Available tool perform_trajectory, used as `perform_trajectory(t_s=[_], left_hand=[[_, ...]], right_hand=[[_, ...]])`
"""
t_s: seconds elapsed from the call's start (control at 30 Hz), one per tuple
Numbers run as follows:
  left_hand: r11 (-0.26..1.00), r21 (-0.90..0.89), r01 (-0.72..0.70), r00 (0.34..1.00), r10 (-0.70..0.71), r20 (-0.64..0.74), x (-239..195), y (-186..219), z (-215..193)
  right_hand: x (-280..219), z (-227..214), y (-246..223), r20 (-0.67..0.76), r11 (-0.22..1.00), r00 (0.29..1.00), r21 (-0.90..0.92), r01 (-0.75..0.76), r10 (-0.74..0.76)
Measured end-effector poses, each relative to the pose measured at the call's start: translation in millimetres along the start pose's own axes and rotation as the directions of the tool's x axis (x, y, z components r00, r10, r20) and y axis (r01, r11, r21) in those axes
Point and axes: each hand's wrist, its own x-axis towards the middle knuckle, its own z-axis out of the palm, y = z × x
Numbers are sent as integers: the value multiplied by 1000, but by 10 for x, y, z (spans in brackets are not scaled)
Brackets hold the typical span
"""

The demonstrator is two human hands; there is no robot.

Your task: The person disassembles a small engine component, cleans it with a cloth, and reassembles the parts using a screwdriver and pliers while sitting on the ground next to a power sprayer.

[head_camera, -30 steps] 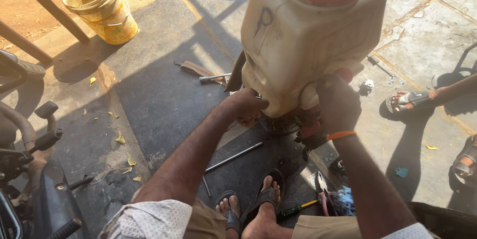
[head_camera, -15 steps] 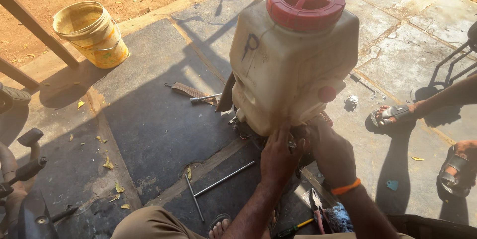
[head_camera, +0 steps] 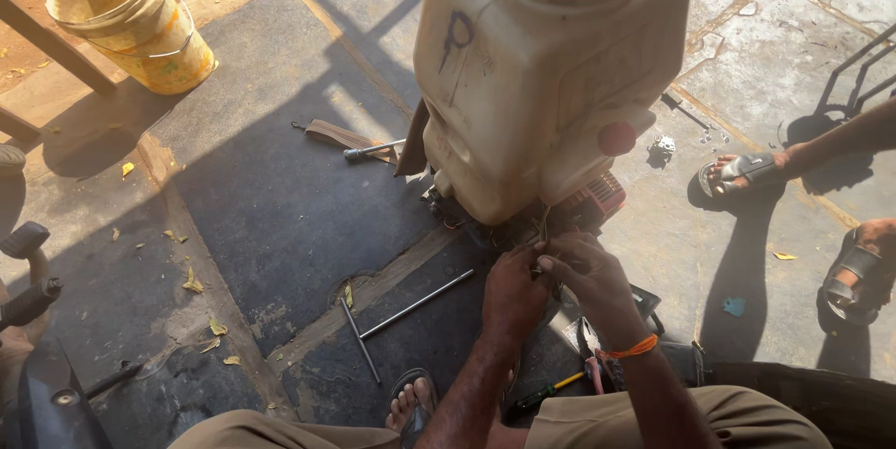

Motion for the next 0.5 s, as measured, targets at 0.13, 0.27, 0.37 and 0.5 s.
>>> perform_trajectory(t_s=[0.13, 0.27, 0.37, 0.5], left_hand=[[1000, 3, -10, 999, 10, 39, -73, -144, 56], [842, -441, 310, 948, -235, 217, 28, -238, 0], [284, -804, 522, 811, -458, 365, 60, -419, -142], [-130, -890, 437, 749, -497, 439, 172, -615, -339]], right_hand=[[-44, -56, 94, 84, 984, 991, -137, 112, -101], [43, -111, 146, 24, 951, 992, 282, -124, 122], [32, -101, 220, 18, 888, 983, 426, -173, 183], [45, -29, 235, 141, 878, 978, 436, -199, 151]])
